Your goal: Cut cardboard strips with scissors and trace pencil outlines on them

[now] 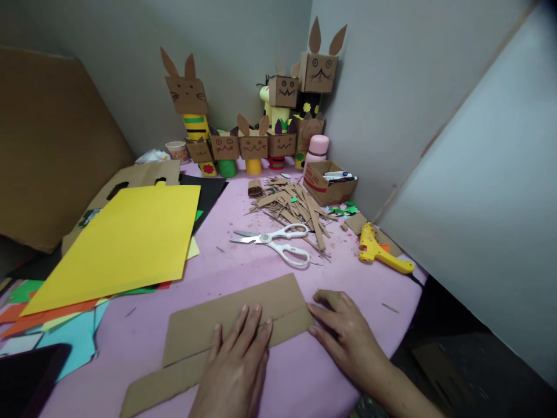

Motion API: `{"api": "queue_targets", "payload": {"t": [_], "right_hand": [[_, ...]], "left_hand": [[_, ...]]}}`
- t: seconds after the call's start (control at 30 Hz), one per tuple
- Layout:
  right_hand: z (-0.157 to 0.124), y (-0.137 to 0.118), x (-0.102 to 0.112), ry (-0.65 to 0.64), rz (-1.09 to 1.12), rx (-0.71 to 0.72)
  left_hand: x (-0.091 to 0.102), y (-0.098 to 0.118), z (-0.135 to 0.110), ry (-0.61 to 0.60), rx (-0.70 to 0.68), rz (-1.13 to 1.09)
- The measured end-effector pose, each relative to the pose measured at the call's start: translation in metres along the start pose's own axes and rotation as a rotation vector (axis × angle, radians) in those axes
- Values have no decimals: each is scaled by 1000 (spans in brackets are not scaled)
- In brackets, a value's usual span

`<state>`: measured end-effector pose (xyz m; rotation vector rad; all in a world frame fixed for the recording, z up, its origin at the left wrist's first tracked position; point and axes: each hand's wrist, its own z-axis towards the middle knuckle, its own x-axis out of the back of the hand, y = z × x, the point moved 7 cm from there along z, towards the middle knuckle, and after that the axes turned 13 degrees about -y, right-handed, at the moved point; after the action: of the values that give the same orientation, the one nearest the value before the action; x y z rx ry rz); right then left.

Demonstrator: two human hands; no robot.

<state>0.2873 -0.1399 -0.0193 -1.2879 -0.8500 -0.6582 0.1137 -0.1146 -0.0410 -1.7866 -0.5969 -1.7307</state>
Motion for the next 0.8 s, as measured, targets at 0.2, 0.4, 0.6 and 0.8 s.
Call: {"api": "queue_targets", "payload": {"t": [0.2, 0.4, 0.6, 0.8], "right_hand": [[0, 0, 1, 7, 5, -13], [1, -1, 1, 20, -12, -3], [1, 1, 0, 4, -15, -3], [-1, 4, 3, 55, 37, -39]], "left_hand": [[-3, -1, 3, -76, 20, -11], [2, 0, 1, -60, 19, -51], [4, 1, 2, -25, 35, -43], [4, -1, 2, -36, 35, -58]]}}
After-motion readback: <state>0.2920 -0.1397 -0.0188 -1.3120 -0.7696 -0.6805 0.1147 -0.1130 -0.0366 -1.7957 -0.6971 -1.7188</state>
